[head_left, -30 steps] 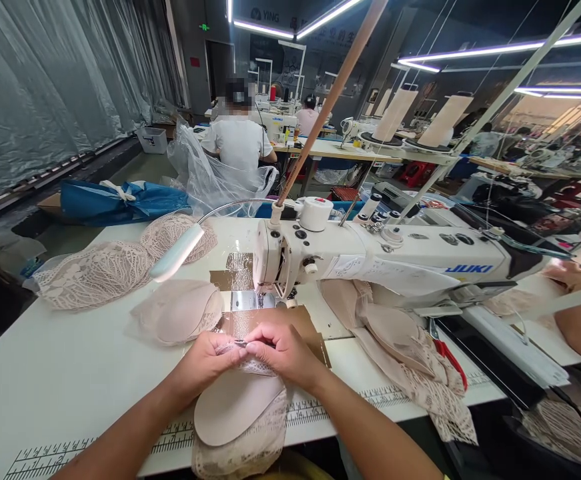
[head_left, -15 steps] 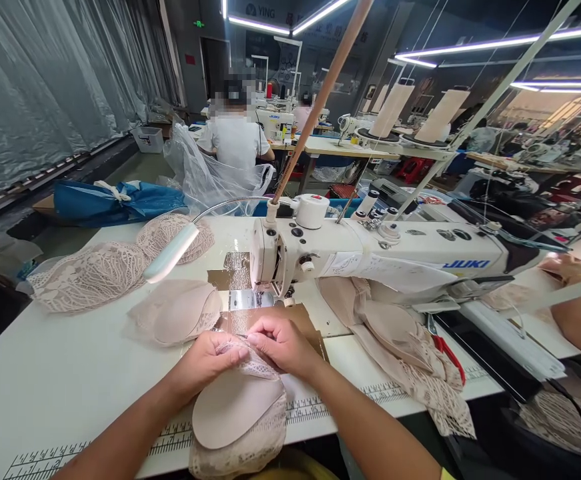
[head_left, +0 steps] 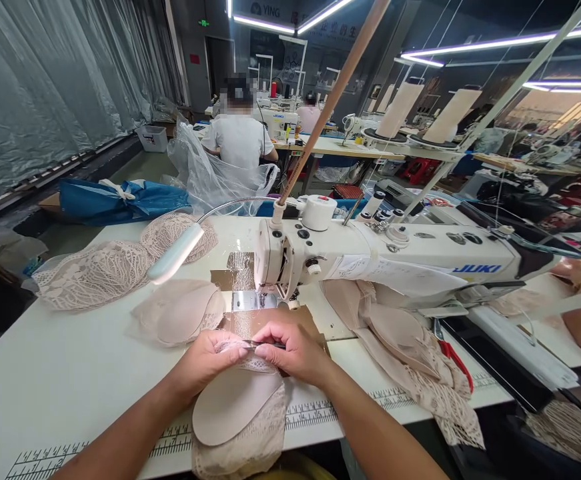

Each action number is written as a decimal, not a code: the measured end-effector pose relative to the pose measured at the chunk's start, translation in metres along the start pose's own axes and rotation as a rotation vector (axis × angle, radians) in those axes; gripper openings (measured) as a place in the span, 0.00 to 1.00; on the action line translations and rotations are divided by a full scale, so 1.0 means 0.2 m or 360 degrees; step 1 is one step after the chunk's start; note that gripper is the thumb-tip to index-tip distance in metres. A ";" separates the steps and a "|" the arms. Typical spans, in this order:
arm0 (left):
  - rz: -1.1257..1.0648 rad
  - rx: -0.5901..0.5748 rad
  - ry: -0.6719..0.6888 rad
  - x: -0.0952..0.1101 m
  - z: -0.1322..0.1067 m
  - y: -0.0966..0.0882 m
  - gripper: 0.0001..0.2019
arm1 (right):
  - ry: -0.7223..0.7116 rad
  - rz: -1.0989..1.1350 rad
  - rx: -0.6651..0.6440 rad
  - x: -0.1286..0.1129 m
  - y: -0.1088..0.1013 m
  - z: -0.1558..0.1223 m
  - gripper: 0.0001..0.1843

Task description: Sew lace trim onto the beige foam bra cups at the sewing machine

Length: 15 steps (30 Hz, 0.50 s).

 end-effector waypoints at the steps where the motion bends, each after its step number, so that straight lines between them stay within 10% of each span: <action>1: -0.0004 0.0008 0.0008 0.00 0.00 0.00 0.17 | -0.0012 -0.0005 0.0003 -0.01 0.00 0.00 0.10; 15: 0.0022 0.0156 0.0002 0.00 0.01 0.00 0.20 | -0.0120 -0.0109 0.0033 -0.04 0.00 -0.01 0.08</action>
Point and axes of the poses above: each hand's wrist, its own z-axis towards the middle knuckle, its own y-axis out of the palm, x = y × z, the point moved 1 cm from there along z, towards the middle knuckle, and after that the axes turned 4 degrees about -z, right-handed, at the moved point
